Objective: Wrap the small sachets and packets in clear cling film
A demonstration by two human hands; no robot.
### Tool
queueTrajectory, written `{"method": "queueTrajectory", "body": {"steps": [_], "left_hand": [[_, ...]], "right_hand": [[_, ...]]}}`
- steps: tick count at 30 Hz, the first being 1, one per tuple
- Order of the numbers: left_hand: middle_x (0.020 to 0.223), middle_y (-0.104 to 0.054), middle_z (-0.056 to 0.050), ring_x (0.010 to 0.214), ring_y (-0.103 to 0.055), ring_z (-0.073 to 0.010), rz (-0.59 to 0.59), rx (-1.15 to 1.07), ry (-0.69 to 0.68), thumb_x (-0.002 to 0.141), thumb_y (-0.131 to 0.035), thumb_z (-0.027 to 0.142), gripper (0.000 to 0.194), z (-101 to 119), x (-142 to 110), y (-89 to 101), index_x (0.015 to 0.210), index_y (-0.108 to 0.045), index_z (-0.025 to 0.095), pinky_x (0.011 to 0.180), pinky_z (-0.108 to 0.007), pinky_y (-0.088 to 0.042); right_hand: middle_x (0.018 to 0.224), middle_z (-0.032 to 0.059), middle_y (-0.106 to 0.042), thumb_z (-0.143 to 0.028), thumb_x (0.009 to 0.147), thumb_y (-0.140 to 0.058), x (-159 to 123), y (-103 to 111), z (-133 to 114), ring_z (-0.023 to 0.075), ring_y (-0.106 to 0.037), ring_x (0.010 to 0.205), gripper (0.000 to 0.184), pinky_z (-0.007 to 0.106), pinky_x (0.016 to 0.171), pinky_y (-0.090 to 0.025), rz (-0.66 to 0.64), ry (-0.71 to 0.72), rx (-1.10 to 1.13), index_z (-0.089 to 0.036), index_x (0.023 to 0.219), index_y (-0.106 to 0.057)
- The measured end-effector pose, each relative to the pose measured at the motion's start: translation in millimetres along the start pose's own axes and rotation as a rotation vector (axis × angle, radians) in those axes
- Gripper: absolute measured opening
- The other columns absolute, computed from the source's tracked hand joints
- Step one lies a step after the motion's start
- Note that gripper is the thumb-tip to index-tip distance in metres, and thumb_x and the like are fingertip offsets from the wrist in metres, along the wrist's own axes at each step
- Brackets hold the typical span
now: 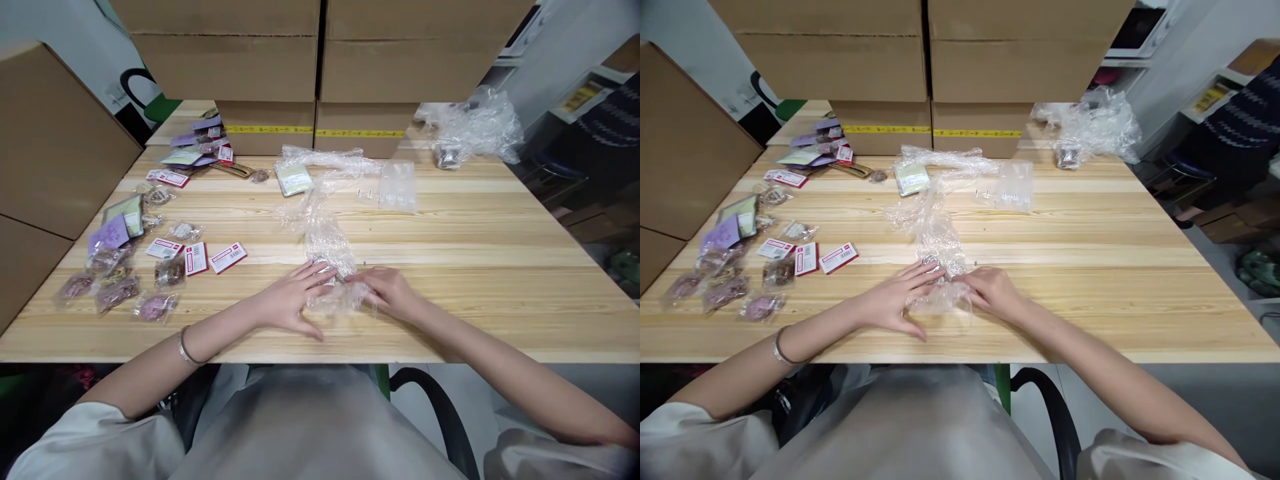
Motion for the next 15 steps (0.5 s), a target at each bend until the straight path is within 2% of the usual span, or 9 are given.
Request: {"method": "queueTrajectory", "body": {"steps": [2, 4, 6, 7, 8, 10, 12, 13, 15], "left_hand": [[0.141, -0.058, -0.013, 0.138, -0.046, -0.0308, 0.119, -0.056, 0.123, 0.085, -0.066, 0.058, 0.058, -8, 4, 7.1, 0.131, -0.059, 0.022, 0.114, -0.050, -0.036], [0.111, -0.071, -0.009, 0.111, -0.064, -0.0251, 0.263, -0.123, 0.273, 0.097, -0.053, 0.045, 0.032, -20, 6, 16.0, 0.108, -0.068, 0.020, 0.098, -0.042, -0.049], [0.087, -0.068, -0.005, 0.084, -0.065, -0.0195, 0.389, -0.156, 0.382, 0.100, -0.048, 0.038, 0.031, -31, 5, 22.9, 0.085, -0.067, 0.018, 0.081, -0.034, -0.053], [0.082, -0.064, -0.004, 0.078, -0.063, -0.0180, 0.439, -0.144, 0.412, 0.099, -0.050, 0.037, 0.031, -33, 5, 25.6, 0.080, -0.064, 0.018, 0.076, -0.033, -0.052], [0.083, -0.061, -0.004, 0.077, -0.060, -0.0177, 0.488, -0.106, 0.432, 0.098, -0.053, 0.036, 0.027, -35, 4, 28.4, 0.081, -0.062, 0.017, 0.074, -0.032, -0.052], [0.097, -0.060, -0.008, 0.090, -0.060, -0.0214, 0.583, 0.042, 0.457, 0.093, -0.061, 0.033, 0.018, -35, 1, 34.8, 0.097, -0.062, 0.016, 0.080, -0.037, -0.053], [0.114, -0.058, -0.014, 0.109, -0.058, -0.0274, 0.656, 0.239, 0.427, 0.092, -0.062, 0.028, 0.030, -27, -2, 39.9, 0.119, -0.058, 0.016, 0.094, -0.046, -0.049], [0.121, -0.058, -0.015, 0.118, -0.055, -0.0292, 0.641, 0.319, 0.362, 0.093, -0.060, 0.024, 0.034, -20, 1, 38.2, 0.127, -0.055, 0.019, 0.101, -0.050, -0.045], [0.130, -0.059, -0.013, 0.131, -0.050, -0.0283, 0.489, 0.389, 0.162, 0.097, -0.050, 0.016, 0.039, -5, 12, 23.8, 0.135, -0.052, 0.024, 0.111, -0.051, -0.038]], "right_hand": [[0.061, 0.0018, -0.065, -0.052, 0.096, -0.044, 5, 5, 17, 0.0168, -0.061, 0.058, 0.044, 0.031, 0.062, -0.048, 0.105, -0.222, 0.041, -0.021, 0.071, -0.063], [0.056, -0.0016, -0.058, -0.054, 0.093, -0.049, 9, 9, 29, 0.0145, -0.054, 0.053, 0.041, 0.027, 0.056, -0.042, 0.188, -0.395, 0.140, -0.022, 0.068, -0.055], [0.058, -0.0030, -0.059, -0.055, 0.089, -0.054, 15, 9, 37, 0.0148, -0.054, 0.054, 0.035, 0.026, 0.055, -0.039, 0.237, -0.507, 0.271, -0.023, 0.077, -0.053], [0.058, -0.0037, -0.059, -0.055, 0.087, -0.057, 18, 8, 39, 0.0154, -0.054, 0.054, 0.032, 0.026, 0.055, -0.038, 0.247, -0.552, 0.312, -0.023, 0.082, -0.053], [0.058, -0.0045, -0.059, -0.053, 0.085, -0.059, 20, 7, 41, 0.0159, -0.054, 0.053, 0.030, 0.026, 0.054, -0.036, 0.254, -0.595, 0.323, -0.024, 0.085, -0.052], [0.058, -0.0052, -0.058, -0.048, 0.082, -0.062, 24, 8, 43, 0.0166, -0.053, 0.054, 0.027, 0.026, 0.054, -0.034, 0.269, -0.661, 0.258, -0.025, 0.085, -0.049], [0.060, -0.0044, -0.058, -0.043, 0.080, -0.062, 25, 12, 42, 0.0169, -0.053, 0.056, 0.024, 0.027, 0.055, -0.032, 0.294, -0.696, 0.143, -0.025, 0.080, -0.046], [0.061, -0.0040, -0.058, -0.041, 0.079, -0.062, 25, 14, 41, 0.0169, -0.052, 0.056, 0.024, 0.027, 0.055, -0.031, 0.301, -0.706, 0.094, -0.025, 0.078, -0.045], [0.062, -0.0033, -0.056, -0.040, 0.079, -0.061, 25, 15, 42, 0.0174, -0.051, 0.057, 0.023, 0.029, 0.056, -0.032, 0.293, -0.722, 0.029, -0.025, 0.074, -0.043]]}}
Point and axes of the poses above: each hand's wrist, its own x-axis towards the middle knuckle, its own y-axis out of the back of the hand, z = x × y, the point moved 9 cm from there along x, towards the middle knuckle
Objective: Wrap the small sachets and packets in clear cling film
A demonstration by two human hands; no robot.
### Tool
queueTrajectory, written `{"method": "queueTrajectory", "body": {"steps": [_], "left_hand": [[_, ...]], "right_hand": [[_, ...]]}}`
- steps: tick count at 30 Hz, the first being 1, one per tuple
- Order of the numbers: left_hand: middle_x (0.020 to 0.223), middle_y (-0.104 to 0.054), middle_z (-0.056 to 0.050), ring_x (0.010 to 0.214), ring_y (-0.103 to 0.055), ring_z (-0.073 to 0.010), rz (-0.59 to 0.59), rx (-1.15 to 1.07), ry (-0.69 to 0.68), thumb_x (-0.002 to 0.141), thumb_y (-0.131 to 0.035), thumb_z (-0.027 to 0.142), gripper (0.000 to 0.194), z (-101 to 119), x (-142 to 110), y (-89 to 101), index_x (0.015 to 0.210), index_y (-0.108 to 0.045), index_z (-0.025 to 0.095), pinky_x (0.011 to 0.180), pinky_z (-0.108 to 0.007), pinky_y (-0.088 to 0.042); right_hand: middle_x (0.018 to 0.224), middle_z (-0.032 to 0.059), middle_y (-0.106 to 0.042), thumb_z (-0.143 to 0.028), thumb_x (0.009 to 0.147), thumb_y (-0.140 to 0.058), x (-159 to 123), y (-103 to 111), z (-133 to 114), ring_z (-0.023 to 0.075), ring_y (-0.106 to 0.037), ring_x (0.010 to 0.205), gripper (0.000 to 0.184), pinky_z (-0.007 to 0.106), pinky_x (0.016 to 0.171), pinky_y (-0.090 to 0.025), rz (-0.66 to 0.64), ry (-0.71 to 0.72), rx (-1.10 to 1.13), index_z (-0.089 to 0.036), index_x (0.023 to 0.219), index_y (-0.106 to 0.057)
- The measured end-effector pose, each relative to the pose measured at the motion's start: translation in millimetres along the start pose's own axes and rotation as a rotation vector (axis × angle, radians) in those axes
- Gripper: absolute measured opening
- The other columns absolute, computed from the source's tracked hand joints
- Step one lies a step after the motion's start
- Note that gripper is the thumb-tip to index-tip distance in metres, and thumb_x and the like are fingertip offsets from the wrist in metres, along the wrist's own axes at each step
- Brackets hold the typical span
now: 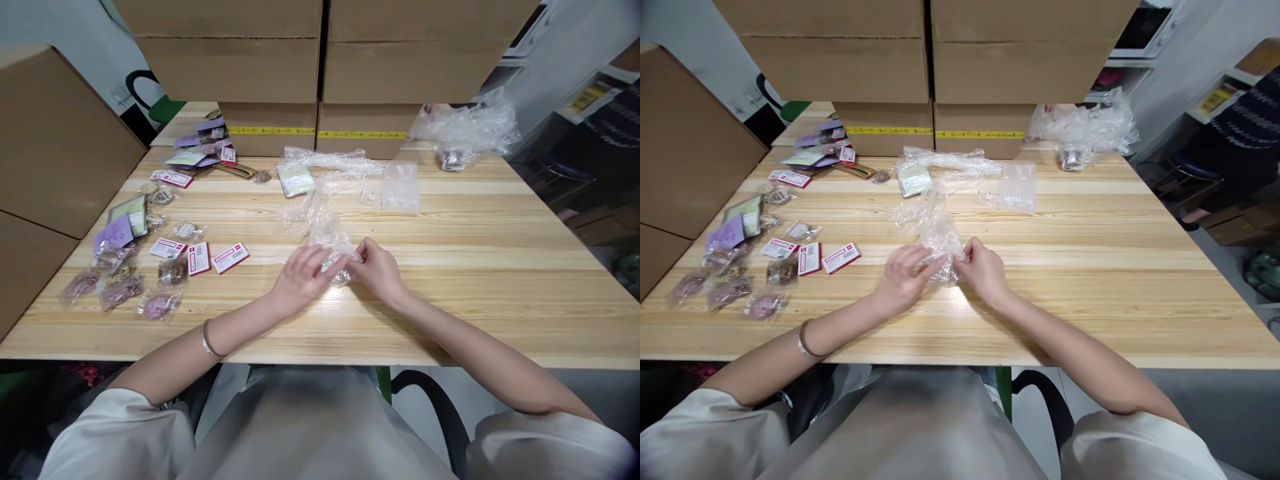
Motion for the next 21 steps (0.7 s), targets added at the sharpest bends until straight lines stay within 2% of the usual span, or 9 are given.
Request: {"method": "queueTrajectory", "body": {"steps": [2, 3, 6, 9, 11, 13, 16, 18, 21], "left_hand": [[0.140, -0.056, -0.013, 0.138, -0.045, -0.0264, -0.180, -0.050, -0.168, 0.099, -0.042, 0.014, 0.043, 15, -2, -15.9, 0.141, -0.047, 0.021, 0.116, -0.049, -0.035], [0.145, -0.052, -0.015, 0.141, -0.042, -0.0274, -0.262, -0.074, -0.194, 0.100, -0.042, 0.018, 0.045, 17, -3, -22.7, 0.144, -0.043, 0.018, 0.117, -0.049, -0.034], [0.155, -0.039, -0.021, 0.146, -0.033, -0.0332, -0.416, -0.135, -0.130, 0.097, -0.051, 0.036, 0.061, 9, -3, -34.3, 0.150, -0.035, 0.010, 0.119, -0.051, -0.031], [0.156, -0.038, -0.020, 0.147, -0.031, -0.0344, -0.487, -0.221, -0.073, 0.090, -0.060, 0.044, 0.074, 1, -1, -37.3, 0.152, -0.033, 0.014, 0.118, -0.052, -0.030], [0.155, -0.039, -0.020, 0.145, -0.034, -0.0342, -0.495, -0.276, -0.072, 0.088, -0.062, 0.042, 0.073, -1, 1, -35.4, 0.151, -0.036, 0.015, 0.117, -0.052, -0.032], [0.154, -0.041, -0.019, 0.143, -0.038, -0.0334, -0.493, -0.325, -0.097, 0.087, -0.062, 0.039, 0.070, -2, 4, -32.1, 0.149, -0.038, 0.016, 0.116, -0.052, -0.034], [0.151, -0.045, -0.018, 0.140, -0.042, -0.0320, -0.499, -0.371, -0.147, 0.084, -0.063, 0.034, 0.069, -1, 5, -27.2, 0.147, -0.041, 0.015, 0.115, -0.049, -0.035], [0.150, -0.046, -0.019, 0.138, -0.044, -0.0326, -0.504, -0.377, -0.153, 0.080, -0.065, 0.030, 0.070, -1, 6, -24.6, 0.144, -0.043, 0.013, 0.114, -0.049, -0.036], [0.143, -0.053, -0.019, 0.129, -0.053, -0.0338, -0.516, -0.358, -0.109, 0.077, -0.066, 0.028, 0.068, -6, 5, -24.8, 0.140, -0.046, 0.012, 0.109, -0.048, -0.042]], "right_hand": [[0.065, -0.0010, -0.056, -0.039, 0.078, -0.061, 4, 0, 3, 0.0197, -0.054, 0.064, 0.024, 0.031, 0.060, -0.038, -0.005, 0.025, -0.055, -0.025, 0.070, -0.043], [0.070, 0.0012, -0.056, -0.039, 0.077, -0.063, 9, 0, 3, 0.0216, -0.056, 0.071, 0.025, 0.033, 0.064, -0.042, -0.007, 0.056, -0.076, -0.024, 0.069, -0.044], [0.096, 0.0095, -0.059, -0.035, 0.065, -0.075, 30, 0, 9, 0.0273, -0.059, 0.096, 0.029, 0.039, 0.080, -0.051, -0.035, 0.118, -0.007, -0.021, 0.079, -0.054], [0.120, 0.0157, -0.059, -0.029, 0.056, -0.084, 55, -10, 19, 0.0266, -0.062, 0.102, 0.066, 0.040, 0.083, -0.055, -0.192, 0.018, 0.240, -0.016, 0.114, -0.054], [0.118, 0.0159, -0.063, -0.027, 0.055, -0.085, 66, -19, 20, 0.0254, -0.065, 0.097, 0.078, 0.041, 0.082, -0.056, -0.323, -0.065, 0.323, -0.015, 0.125, -0.052], [0.107, 0.0118, -0.069, -0.028, 0.058, -0.085, 69, -27, 9, 0.0242, -0.068, 0.091, 0.068, 0.040, 0.083, -0.056, -0.485, -0.051, 0.353, -0.015, 0.120, -0.059], [0.096, 0.0044, -0.073, -0.038, 0.070, -0.076, 58, -39, -16, 0.0226, -0.069, 0.090, 0.034, 0.042, 0.087, -0.056, -0.746, 0.154, 0.388, -0.019, 0.099, -0.072], [0.101, 0.0043, -0.074, -0.040, 0.079, -0.068, 54, -35, -24, 0.0228, -0.069, 0.098, 0.022, 0.045, 0.094, -0.054, -0.719, 0.308, 0.384, -0.021, 0.089, -0.075], [0.123, 0.0044, -0.070, -0.033, 0.086, -0.060, 46, -21, -22, 0.0227, -0.061, 0.121, 0.022, 0.048, 0.108, -0.045, -0.533, 0.459, 0.414, -0.025, 0.094, -0.078]]}}
Point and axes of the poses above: each hand's wrist, its own x-axis towards the middle knuckle, its own y-axis out of the back of the hand, z = x × y, the point moved 9 cm from there along x, towards the middle knuckle
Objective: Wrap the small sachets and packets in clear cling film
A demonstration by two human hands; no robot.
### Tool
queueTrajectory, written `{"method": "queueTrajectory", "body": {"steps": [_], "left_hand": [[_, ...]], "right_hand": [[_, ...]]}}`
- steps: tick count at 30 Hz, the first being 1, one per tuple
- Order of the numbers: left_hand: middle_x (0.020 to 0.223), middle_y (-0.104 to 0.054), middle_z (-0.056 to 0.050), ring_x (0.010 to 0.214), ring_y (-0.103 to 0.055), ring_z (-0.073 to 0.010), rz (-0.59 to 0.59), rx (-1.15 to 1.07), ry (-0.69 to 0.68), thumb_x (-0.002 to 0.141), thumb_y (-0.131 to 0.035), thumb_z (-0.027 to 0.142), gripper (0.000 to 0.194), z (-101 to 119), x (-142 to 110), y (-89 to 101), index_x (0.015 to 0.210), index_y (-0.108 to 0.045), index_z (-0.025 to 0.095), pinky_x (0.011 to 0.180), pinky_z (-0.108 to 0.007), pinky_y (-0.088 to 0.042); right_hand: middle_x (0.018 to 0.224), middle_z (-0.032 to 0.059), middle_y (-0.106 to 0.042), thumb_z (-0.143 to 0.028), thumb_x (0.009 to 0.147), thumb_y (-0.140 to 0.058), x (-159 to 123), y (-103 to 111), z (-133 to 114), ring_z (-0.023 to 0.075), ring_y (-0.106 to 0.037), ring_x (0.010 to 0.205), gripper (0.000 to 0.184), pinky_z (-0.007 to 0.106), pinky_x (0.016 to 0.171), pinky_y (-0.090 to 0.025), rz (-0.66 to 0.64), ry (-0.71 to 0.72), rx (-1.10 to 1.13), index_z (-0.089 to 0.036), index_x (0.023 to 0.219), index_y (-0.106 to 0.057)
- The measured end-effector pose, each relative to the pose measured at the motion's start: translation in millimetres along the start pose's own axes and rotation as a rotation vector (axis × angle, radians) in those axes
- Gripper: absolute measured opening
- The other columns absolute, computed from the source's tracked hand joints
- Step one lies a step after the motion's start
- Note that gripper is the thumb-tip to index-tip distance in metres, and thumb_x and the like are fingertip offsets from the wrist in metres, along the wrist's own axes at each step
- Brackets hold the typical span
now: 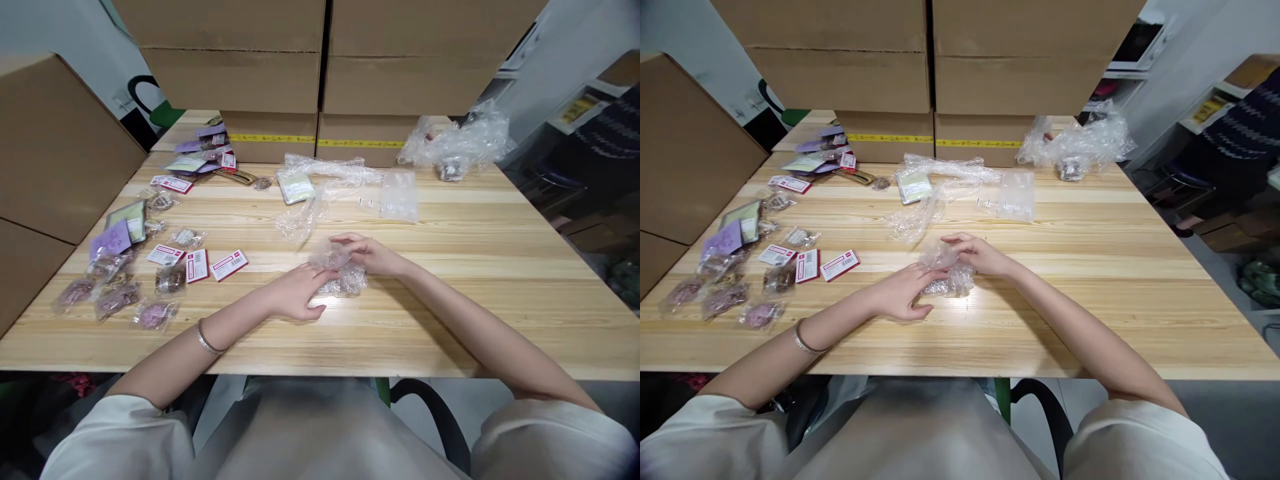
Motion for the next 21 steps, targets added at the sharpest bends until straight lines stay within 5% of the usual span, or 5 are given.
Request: {"method": "queueTrajectory", "body": {"steps": [7, 11, 13, 17, 21], "left_hand": [[0.120, -0.065, -0.018, 0.112, -0.062, -0.0298, 0.078, 0.082, -0.041, 0.087, -0.056, 0.024, 0.039, -4, -1, -4.4, 0.125, -0.057, 0.013, 0.097, -0.045, -0.051], [0.123, -0.061, -0.017, 0.120, -0.058, -0.0292, 0.321, 0.242, -0.143, 0.091, -0.058, 0.022, 0.023, 3, -11, 13.3, 0.113, -0.063, 0.019, 0.098, -0.045, -0.052], [0.135, -0.055, -0.018, 0.133, -0.049, -0.0314, 0.415, 0.262, -0.166, 0.089, -0.062, 0.023, 0.033, 6, -14, 23.5, 0.122, -0.058, 0.021, 0.106, -0.051, -0.046], [0.156, -0.038, -0.018, 0.149, -0.028, -0.0301, 0.173, 0.198, -0.163, 0.090, -0.057, 0.020, 0.062, 6, -3, 10.4, 0.148, -0.037, 0.019, 0.121, -0.055, -0.027], [0.136, -0.063, -0.010, 0.135, -0.051, -0.0218, 0.109, 0.168, -0.166, 0.098, -0.049, 0.020, 0.034, 1, -8, 4.0, 0.131, -0.057, 0.021, 0.118, -0.044, -0.039]], "right_hand": [[0.117, 0.0017, -0.074, -0.031, 0.095, -0.056, -38, -17, -12, 0.0236, -0.054, 0.132, 0.025, 0.051, 0.112, -0.043, -0.068, 0.152, 0.022, -0.029, 0.108, -0.076], [0.116, 0.0020, -0.074, -0.025, 0.096, -0.053, -49, -20, -17, 0.0231, -0.053, 0.132, 0.027, 0.049, 0.111, -0.045, -0.051, 0.200, -0.081, -0.027, 0.110, -0.076], [0.115, 0.0023, -0.074, -0.018, 0.094, -0.049, -53, -21, -19, 0.0225, -0.052, 0.133, 0.033, 0.047, 0.110, -0.047, -0.043, 0.232, -0.134, -0.026, 0.111, -0.076], [0.121, 0.0051, -0.072, -0.006, 0.079, -0.048, -60, -24, -28, 0.0241, -0.054, 0.131, 0.047, 0.048, 0.110, -0.046, -0.079, 0.296, -0.213, -0.022, 0.116, -0.073], [0.136, 0.0067, -0.063, -0.007, 0.077, -0.051, -69, -28, -33, 0.0256, -0.040, 0.143, 0.058, 0.051, 0.114, -0.040, -0.149, 0.313, -0.237, -0.021, 0.133, -0.061]]}}
Point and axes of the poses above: each hand's wrist, its own x-axis towards the middle knuckle, its own y-axis out of the back of the hand, z = x × y, the point moved 9 cm from there along x, towards the middle knuckle
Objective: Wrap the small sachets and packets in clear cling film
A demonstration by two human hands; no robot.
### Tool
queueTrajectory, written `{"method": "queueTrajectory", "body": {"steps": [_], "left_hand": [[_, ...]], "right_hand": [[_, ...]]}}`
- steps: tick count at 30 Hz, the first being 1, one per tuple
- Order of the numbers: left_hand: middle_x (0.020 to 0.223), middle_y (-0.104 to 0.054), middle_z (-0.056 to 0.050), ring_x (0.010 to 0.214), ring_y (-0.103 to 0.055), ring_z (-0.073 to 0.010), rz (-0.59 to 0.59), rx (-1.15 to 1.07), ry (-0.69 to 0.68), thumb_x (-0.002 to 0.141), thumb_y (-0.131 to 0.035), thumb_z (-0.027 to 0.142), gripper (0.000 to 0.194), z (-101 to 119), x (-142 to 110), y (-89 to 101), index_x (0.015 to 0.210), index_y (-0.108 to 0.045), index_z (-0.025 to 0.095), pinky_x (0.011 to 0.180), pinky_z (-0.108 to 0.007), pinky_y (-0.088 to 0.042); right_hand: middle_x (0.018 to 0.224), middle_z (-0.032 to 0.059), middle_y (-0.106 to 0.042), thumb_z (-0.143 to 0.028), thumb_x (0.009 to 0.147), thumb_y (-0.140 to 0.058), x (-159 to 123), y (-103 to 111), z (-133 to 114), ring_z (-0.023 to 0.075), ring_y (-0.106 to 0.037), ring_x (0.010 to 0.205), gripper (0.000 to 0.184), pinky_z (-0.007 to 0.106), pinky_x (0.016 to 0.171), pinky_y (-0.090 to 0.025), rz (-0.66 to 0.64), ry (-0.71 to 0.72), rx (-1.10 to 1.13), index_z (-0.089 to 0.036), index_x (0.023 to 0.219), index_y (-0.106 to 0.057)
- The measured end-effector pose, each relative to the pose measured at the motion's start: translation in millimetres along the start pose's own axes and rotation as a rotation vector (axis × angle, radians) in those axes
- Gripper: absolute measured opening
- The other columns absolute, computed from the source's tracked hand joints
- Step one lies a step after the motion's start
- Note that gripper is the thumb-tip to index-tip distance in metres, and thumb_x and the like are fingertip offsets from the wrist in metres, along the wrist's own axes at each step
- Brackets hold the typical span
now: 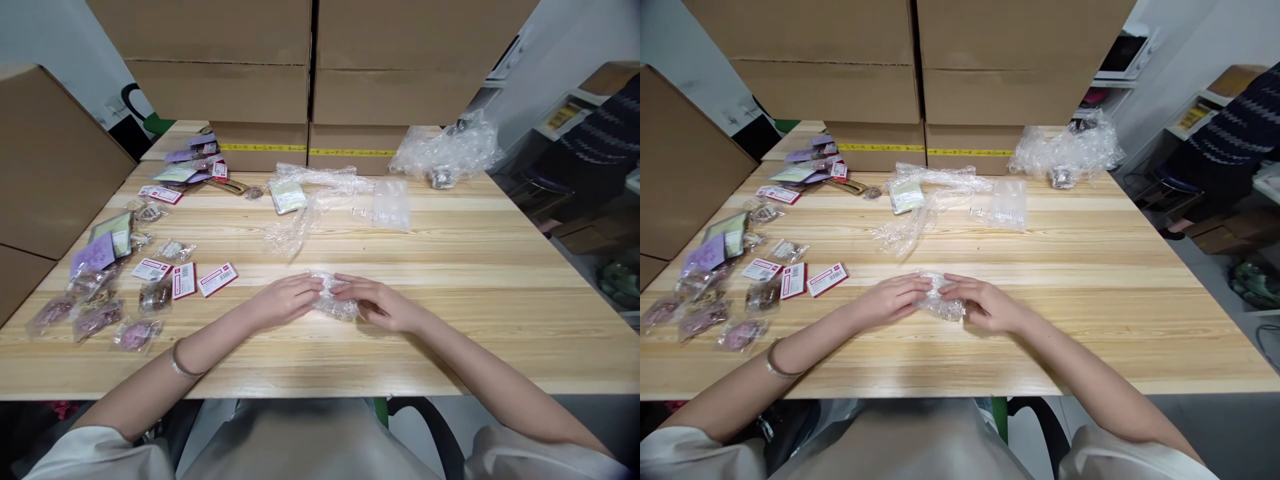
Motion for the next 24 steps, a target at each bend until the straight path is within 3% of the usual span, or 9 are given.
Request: {"method": "queueTrajectory", "body": {"steps": [5, 9, 12, 14, 16, 19, 21, 23, 24], "left_hand": [[0.126, -0.070, -0.010, 0.129, -0.058, -0.0223, 0.085, 0.135, -0.128, 0.099, -0.049, 0.013, 0.024, 11, -20, 6.7, 0.116, -0.066, 0.016, 0.110, -0.040, -0.049], [0.116, -0.074, -0.008, 0.122, -0.062, -0.0195, 0.115, 0.249, -0.230, 0.096, -0.053, 0.010, 0.023, 29, -27, 10.4, 0.115, -0.065, 0.015, 0.113, -0.037, -0.046], [0.131, -0.065, -0.016, 0.132, -0.054, -0.0257, 0.147, 0.257, -0.122, 0.095, -0.059, 0.023, 0.034, 25, -18, 13.8, 0.127, -0.058, 0.012, 0.117, -0.047, -0.040], [0.141, -0.057, -0.020, 0.138, -0.047, -0.0309, 0.095, 0.228, -0.026, 0.095, -0.059, 0.034, 0.050, 16, -10, 8.9, 0.136, -0.051, 0.008, 0.115, -0.051, -0.040], [0.139, -0.060, -0.016, 0.136, -0.050, -0.0290, 0.050, 0.198, -0.028, 0.098, -0.055, 0.029, 0.046, 14, -5, 3.2, 0.139, -0.049, 0.009, 0.114, -0.049, -0.043], [0.132, -0.065, -0.011, 0.131, -0.055, -0.0237, 0.081, 0.134, -0.050, 0.098, -0.050, 0.017, 0.043, 15, -4, 6.2, 0.141, -0.047, 0.015, 0.113, -0.044, -0.044], [0.135, -0.062, -0.013, 0.130, -0.056, -0.0236, 0.123, 0.077, 0.009, 0.097, -0.052, 0.019, 0.049, 10, -7, 13.2, 0.145, -0.043, 0.017, 0.110, -0.042, -0.046], [0.136, -0.060, -0.015, 0.128, -0.056, -0.0237, 0.186, 0.018, 0.098, 0.096, -0.055, 0.021, 0.051, 3, -11, 22.9, 0.145, -0.040, 0.018, 0.107, -0.040, -0.049], [0.134, -0.060, -0.015, 0.126, -0.057, -0.0233, 0.217, -0.011, 0.138, 0.096, -0.055, 0.020, 0.050, -1, -13, 27.3, 0.144, -0.041, 0.018, 0.105, -0.039, -0.050]], "right_hand": [[0.141, 0.0096, -0.059, -0.017, 0.085, -0.056, -8, -3, -5, 0.0254, -0.038, 0.144, 0.051, 0.049, 0.114, -0.040, -0.002, 0.070, -0.119, -0.019, 0.136, -0.057], [0.145, 0.0124, -0.055, -0.031, 0.082, -0.067, -11, -7, -8, 0.0272, -0.035, 0.146, 0.061, 0.050, 0.117, -0.035, 0.011, 0.106, -0.269, -0.016, 0.140, -0.054], [0.144, 0.0149, -0.056, -0.040, 0.081, -0.071, -9, -11, -8, 0.0269, -0.039, 0.143, 0.062, 0.045, 0.115, -0.039, 0.019, 0.106, -0.344, -0.012, 0.134, -0.057], [0.141, 0.0139, -0.059, -0.033, 0.087, -0.066, -7, -12, -8, 0.0250, -0.044, 0.140, 0.051, 0.041, 0.112, -0.044, 0.036, 0.106, -0.423, -0.012, 0.132, -0.057], [0.139, 0.0133, -0.060, -0.023, 0.091, -0.059, -6, -14, -10, 0.0249, -0.048, 0.138, 0.045, 0.040, 0.109, -0.047, 0.046, 0.136, -0.523, -0.012, 0.135, -0.056], [0.132, 0.0123, -0.066, -0.021, 0.094, -0.056, -9, -10, -15, 0.0244, -0.059, 0.127, 0.037, 0.037, 0.099, -0.054, 0.086, 0.182, -0.551, -0.017, 0.131, -0.059], [0.109, 0.0086, -0.075, -0.025, 0.095, -0.056, -13, 16, -6, 0.0195, -0.072, 0.097, 0.024, 0.031, 0.080, -0.059, 0.250, 0.064, -0.457, -0.020, 0.117, -0.065], [0.077, 0.0019, -0.072, -0.031, 0.094, -0.056, -28, 63, 20, 0.0137, -0.067, 0.064, 0.013, 0.024, 0.058, -0.054, 0.581, -0.186, -0.312, -0.021, 0.091, -0.065], [0.066, -0.0010, -0.064, -0.036, 0.092, -0.057, -44, 89, 38, 0.0119, -0.059, 0.055, 0.020, 0.022, 0.051, -0.049, 0.784, -0.342, -0.220, -0.021, 0.078, -0.060]]}}
Point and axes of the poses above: each hand's wrist, its own x-axis towards the middle knuckle, its own y-axis out of the back of the hand, z = x × y, the point moved 9 cm from there along x, towards the middle knuckle
